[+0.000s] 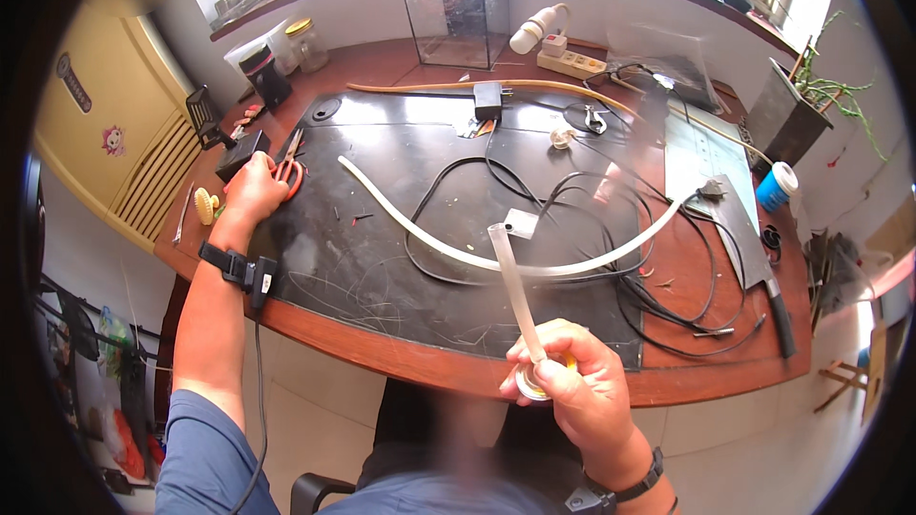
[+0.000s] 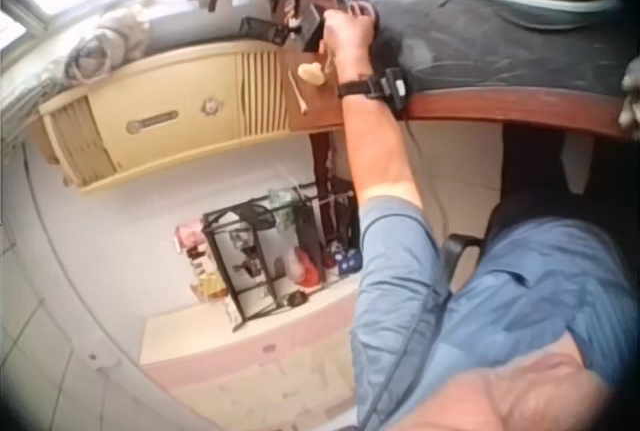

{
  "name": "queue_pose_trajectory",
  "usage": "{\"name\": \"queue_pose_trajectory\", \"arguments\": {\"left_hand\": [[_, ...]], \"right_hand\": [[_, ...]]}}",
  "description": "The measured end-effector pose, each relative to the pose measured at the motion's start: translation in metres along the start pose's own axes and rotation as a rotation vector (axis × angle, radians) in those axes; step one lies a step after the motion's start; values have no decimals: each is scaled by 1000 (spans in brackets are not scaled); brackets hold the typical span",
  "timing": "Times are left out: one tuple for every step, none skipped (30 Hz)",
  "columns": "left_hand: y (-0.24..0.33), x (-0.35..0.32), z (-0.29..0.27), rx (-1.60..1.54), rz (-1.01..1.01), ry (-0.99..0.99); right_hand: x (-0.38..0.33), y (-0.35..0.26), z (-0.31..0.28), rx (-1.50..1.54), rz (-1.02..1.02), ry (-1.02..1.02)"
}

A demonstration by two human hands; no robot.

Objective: The person handles a black power cable and a white plastic tube at a cluttered workbench. They walk to a balcony to retrieve a white cable, return to the table, and use scissors to cut the white tube while manipulating the cable ends.

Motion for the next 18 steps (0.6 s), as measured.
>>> {"name": "queue_pose_trajectory", "arguments": {"left_hand": [[-2, -2, -2, -19, -14, 8], [-4, -4, -4, -38, -28, 15], [-6, -7, -7, -58, -42, 23], [-1, -16, -16, -52, -70, 47], [-7, -13, -12, -130, -62, 37], [-10, -13, -16, -178, -69, 47], [-16, -14, -20, -226, -82, 60], [-13, -15, -25, -375, -141, 8], [-13, -24, -30, -517, -220, -54], [-22, -22, -30, -649, -190, -73], [-26, -25, -32, -780, -160, -99], [-29, -31, -34, -931, -132, -142], [-23, -44, -45, -1085, -100, -197], [-12, -61, -59, -1185, -111, -257], [5, -84, -70, -1328, -52, -344], [23, -106, -81, -1380, 52, -408], [39, -127, -87, -1428, 158, -469], [51, -147, -83, -1402, 199, -544]], "right_hand": [[-1, 0, -1, 8, 2, 3], [-1, 0, -1, 16, 3, 5], [-1, 1, -1, 24, 5, 7], [-1, 3, -2, 56, 9, -1], [-1, 3, -3, 37, 16, 29], [-1, 3, -2, 19, 22, 59], [0, 3, -2, 1, 29, 82], [0, 2, -3, -25, 37, 82], [0, 1, -4, 14, 33, 93], [1, 0, -3, 56, 29, 98], [1, -1, -1, 98, 27, 108], [3, -3, 1, 106, 29, 128], [5, -4, 0, 82, 15, 103], [5, -5, -1, 67, 30, 138], [5, -4, -3, 50, 46, 177], [4, -4, -3, 48, 72, 197], [3, -5, -4, 80, 59, 205], [2, -5, -5, 112, 46, 211]]}}
Point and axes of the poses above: each hand's wrist, its own x-axis towards the middle knuckle, its own z-axis out of the palm, y = z × x, the point moved 5 cm from there along x, towards the middle knuckle, and after that the axes turned 10 degrees about -z, right-handed, at the moved point
